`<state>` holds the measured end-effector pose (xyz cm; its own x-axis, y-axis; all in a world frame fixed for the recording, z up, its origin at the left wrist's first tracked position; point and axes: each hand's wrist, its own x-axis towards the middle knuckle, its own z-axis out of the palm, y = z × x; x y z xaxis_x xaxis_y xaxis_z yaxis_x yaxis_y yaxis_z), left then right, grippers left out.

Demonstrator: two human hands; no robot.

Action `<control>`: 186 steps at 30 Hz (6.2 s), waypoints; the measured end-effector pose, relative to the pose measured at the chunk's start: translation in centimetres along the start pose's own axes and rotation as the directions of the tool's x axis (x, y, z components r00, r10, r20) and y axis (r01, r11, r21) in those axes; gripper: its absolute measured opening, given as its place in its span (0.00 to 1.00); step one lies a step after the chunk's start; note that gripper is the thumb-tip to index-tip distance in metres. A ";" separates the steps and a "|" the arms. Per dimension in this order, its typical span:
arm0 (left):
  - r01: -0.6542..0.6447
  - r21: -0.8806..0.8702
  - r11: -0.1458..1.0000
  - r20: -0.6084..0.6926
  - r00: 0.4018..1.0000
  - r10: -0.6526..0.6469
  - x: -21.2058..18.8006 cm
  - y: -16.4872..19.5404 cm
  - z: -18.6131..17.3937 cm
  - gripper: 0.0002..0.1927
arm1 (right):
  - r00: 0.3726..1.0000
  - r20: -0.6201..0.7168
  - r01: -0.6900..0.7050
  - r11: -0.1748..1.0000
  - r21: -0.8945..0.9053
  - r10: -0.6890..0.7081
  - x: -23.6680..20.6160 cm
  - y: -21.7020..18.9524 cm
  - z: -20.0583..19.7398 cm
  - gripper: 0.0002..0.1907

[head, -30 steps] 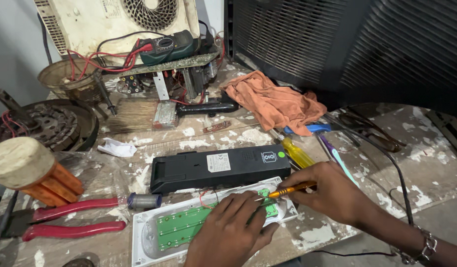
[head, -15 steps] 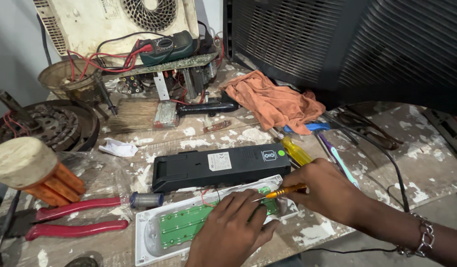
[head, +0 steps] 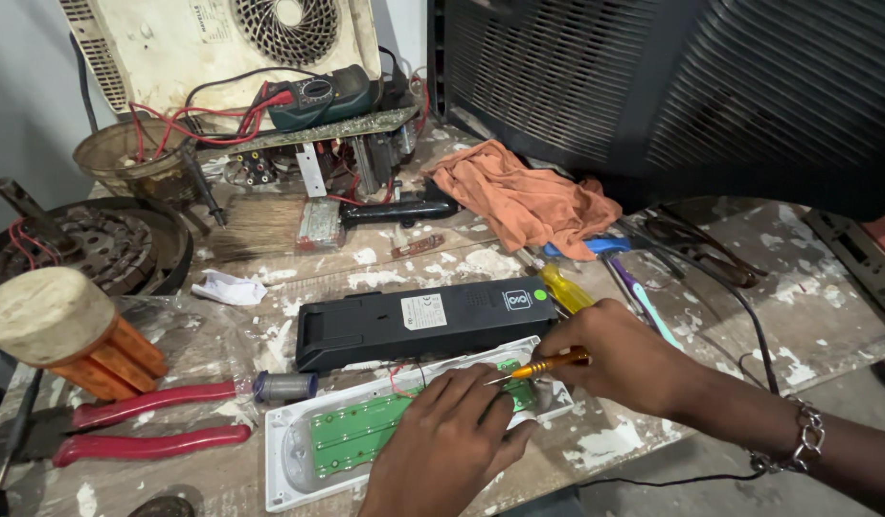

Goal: The person works on a disassembled emergency light fixture on a cluttered workbench, using a screwdriver on the green circuit board inside the white housing. They reposition the board, fit the housing together, close the black cover, and press and probe the assembled unit along its edges.

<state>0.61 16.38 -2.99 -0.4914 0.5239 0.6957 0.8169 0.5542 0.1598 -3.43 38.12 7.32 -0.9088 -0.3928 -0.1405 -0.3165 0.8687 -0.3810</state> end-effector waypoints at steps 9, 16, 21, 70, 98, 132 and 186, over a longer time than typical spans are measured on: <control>0.000 0.013 1.000 0.018 1.000 0.000 0.0 0.0 -0.2 0.17 | 0.989 -0.068 0.132 0.991 0.027 -0.130 0.0 -0.3 -0.6 0.15; -0.002 0.015 1.000 0.020 1.000 0.001 0.3 0.2 -0.7 0.16 | 0.999 -0.015 0.028 0.997 -0.079 -0.029 -2.0 1.1 -3.4 0.19; 0.009 0.007 1.000 0.047 0.999 -0.009 0.6 0.3 -1.1 0.15 | 0.858 -0.081 0.385 0.739 -0.552 -0.507 -4.7 3.8 -3.9 0.20; 0.032 -0.014 0.999 0.007 0.999 -0.032 0.8 0.6 -1.4 0.14 | 0.916 0.177 0.367 0.571 -0.735 -0.361 -5.4 -0.3 -2.1 0.29; 0.030 -0.004 1.000 0.003 1.000 -0.030 0.8 0.5 -1.3 0.14 | 0.923 0.172 0.348 0.559 -0.752 -0.343 -5.1 -0.4 -2.5 0.27; 0.045 -0.009 0.999 0.007 0.999 -0.045 0.7 0.5 -1.2 0.15 | 0.931 0.214 0.349 0.548 -0.760 -0.296 -5.0 1.1 -1.9 0.30; 0.055 -0.025 0.998 0.025 0.998 -0.054 0.7 0.3 -1.3 0.15 | 0.810 0.398 0.577 0.466 -0.671 -0.430 0.2 -4.4 -5.9 0.23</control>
<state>0.85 16.09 -1.55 -0.5424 0.5093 0.6681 0.7960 0.5660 0.2147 -3.78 36.03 14.31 -0.4921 -0.8121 -0.3136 -0.8541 0.3809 0.3541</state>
